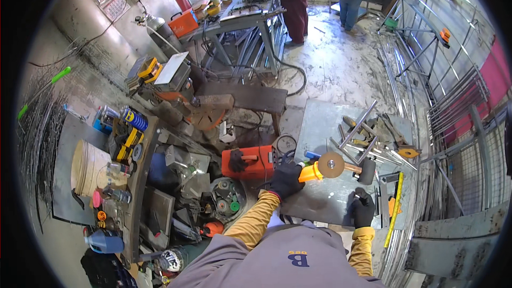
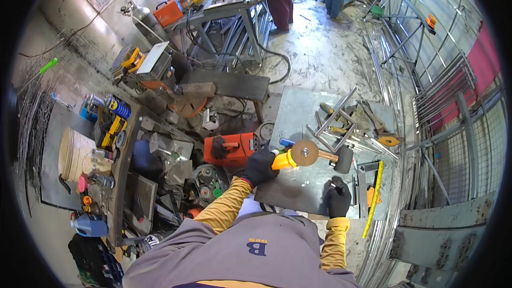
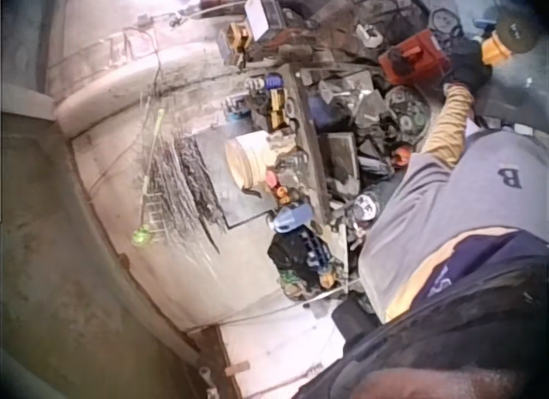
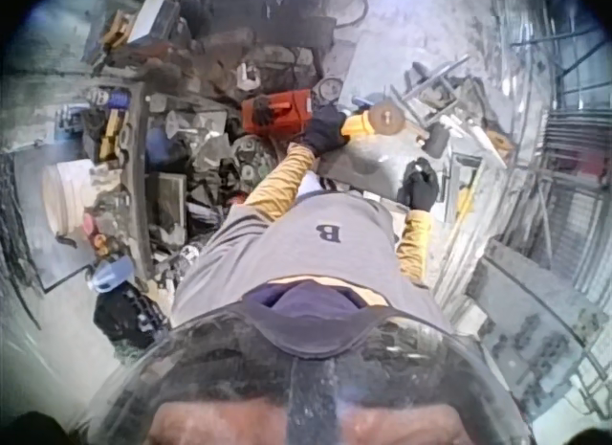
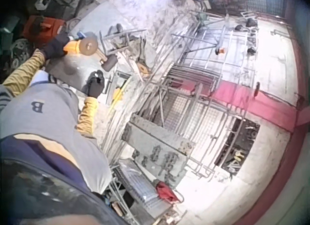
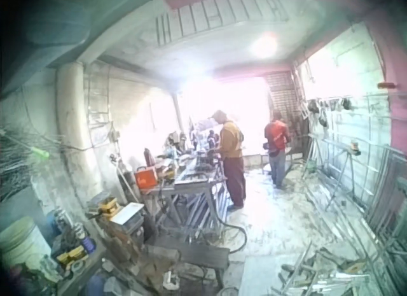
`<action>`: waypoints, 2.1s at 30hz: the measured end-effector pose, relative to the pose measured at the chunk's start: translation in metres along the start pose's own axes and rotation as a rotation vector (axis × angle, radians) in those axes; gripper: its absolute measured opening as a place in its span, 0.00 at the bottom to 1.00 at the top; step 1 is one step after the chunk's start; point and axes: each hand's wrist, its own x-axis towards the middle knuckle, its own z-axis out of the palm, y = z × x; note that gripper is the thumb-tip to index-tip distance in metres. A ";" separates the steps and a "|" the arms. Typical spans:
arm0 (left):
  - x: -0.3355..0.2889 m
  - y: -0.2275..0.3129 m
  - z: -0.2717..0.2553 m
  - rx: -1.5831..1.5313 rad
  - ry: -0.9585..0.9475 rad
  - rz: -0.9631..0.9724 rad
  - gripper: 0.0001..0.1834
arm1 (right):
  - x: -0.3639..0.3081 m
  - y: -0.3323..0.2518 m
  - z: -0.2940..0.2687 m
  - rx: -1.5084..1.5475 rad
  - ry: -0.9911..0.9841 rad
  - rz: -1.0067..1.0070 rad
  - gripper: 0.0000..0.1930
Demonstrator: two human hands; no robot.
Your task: The person grinds and smooths small metal components and bolts with a handheld angle grinder.
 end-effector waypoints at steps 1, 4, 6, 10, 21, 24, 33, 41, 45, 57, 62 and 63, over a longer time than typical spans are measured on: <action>-0.004 -0.004 -0.002 0.000 -0.013 -0.021 0.27 | -0.002 -0.012 0.008 -0.051 -0.011 -0.020 0.19; -0.005 -0.007 -0.015 -0.012 -0.016 -0.071 0.30 | -0.018 -0.076 0.021 -0.798 0.083 -0.219 0.22; -0.004 -0.003 -0.016 -0.022 -0.051 -0.102 0.30 | -0.017 -0.088 0.014 -0.851 0.108 -0.223 0.21; -0.001 -0.001 -0.007 -0.009 -0.033 -0.115 0.30 | -0.004 -0.084 -0.009 -0.956 0.169 -0.320 0.17; -0.007 0.000 0.002 0.088 -0.028 -0.111 0.34 | -0.004 -0.071 0.015 -1.103 0.237 -0.392 0.13; -0.006 -0.002 -0.001 0.050 -0.024 -0.105 0.34 | -0.010 -0.062 0.020 -1.163 0.262 -0.534 0.10; -0.001 0.006 -0.015 0.017 -0.178 -0.161 0.35 | -0.012 -0.047 0.017 -1.065 0.318 -0.658 0.12; 0.005 -0.001 -0.012 0.067 -0.202 -0.054 0.29 | -0.013 -0.044 0.016 -1.088 0.324 -0.640 0.12; 0.007 -0.003 -0.015 -0.001 -0.153 0.035 0.30 | -0.011 -0.035 0.016 -1.069 0.271 -0.551 0.15; 0.016 -0.007 -0.021 0.007 -0.214 0.103 0.30 | -0.014 -0.039 0.014 -1.050 0.265 -0.573 0.16; 0.024 -0.007 -0.016 -0.015 -0.187 0.150 0.30 | -0.011 -0.032 0.011 -1.036 0.257 -0.611 0.15; 0.023 -0.008 -0.014 -0.007 -0.149 0.162 0.29 | -0.010 -0.032 0.011 -1.038 0.266 -0.620 0.15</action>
